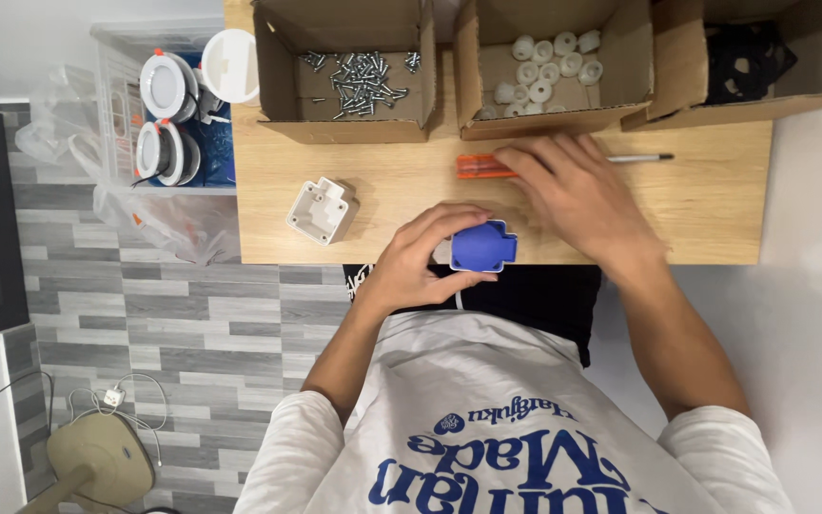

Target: The person assembles a blue electrical socket by inserting a black internal component and securing it with screws. They use an orange screwdriver to tighten the screws into the blue housing, then attach a white plastic cover to the assembly.

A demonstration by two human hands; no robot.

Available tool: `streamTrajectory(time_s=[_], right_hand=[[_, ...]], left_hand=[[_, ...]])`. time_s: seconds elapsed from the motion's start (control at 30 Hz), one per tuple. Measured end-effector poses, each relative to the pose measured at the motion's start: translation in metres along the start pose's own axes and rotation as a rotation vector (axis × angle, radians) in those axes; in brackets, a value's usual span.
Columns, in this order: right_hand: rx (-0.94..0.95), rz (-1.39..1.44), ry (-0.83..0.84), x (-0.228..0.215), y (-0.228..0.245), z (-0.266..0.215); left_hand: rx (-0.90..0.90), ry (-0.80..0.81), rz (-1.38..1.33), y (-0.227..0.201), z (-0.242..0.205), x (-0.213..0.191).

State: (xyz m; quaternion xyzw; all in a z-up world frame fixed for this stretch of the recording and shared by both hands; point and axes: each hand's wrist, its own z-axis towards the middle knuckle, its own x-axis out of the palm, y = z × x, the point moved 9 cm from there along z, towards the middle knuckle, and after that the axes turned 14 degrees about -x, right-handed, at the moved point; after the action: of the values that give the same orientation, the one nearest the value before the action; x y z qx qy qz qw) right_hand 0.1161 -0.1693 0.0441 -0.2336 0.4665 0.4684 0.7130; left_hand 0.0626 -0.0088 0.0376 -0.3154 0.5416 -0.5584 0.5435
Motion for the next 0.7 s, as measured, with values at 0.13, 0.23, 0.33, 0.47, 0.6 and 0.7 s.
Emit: streamTrajectory(time_s=[0.13,0.23,0.33,0.47,0.6,0.7], right_hand=[[-0.013,0.115,0.026,-0.051,0.008,0.007],[0.186,0.429,-0.124,-0.108,0.003,0.002],[0.414,0.477,-0.246,-0.154,-0.001,0.004],[0.358,0.364,-0.363,-0.146,-0.015,-0.055],[0.313,0.347,-0.555,-0.149,-0.010,-0.019],[0.209,0.360,-0.574,-0.143,-0.005,0.030]], left_hand=[[-0.028,0.137,0.096,0.012,-0.004,0.005],[-0.038,0.117,0.111,0.017,-0.006,0.005],[-0.050,0.113,0.118,0.020,-0.007,0.006],[-0.039,0.105,0.116,0.018,-0.007,0.006],[-0.053,0.096,0.168,0.020,-0.005,0.009],[-0.092,0.094,0.207,0.022,-0.002,0.011]])
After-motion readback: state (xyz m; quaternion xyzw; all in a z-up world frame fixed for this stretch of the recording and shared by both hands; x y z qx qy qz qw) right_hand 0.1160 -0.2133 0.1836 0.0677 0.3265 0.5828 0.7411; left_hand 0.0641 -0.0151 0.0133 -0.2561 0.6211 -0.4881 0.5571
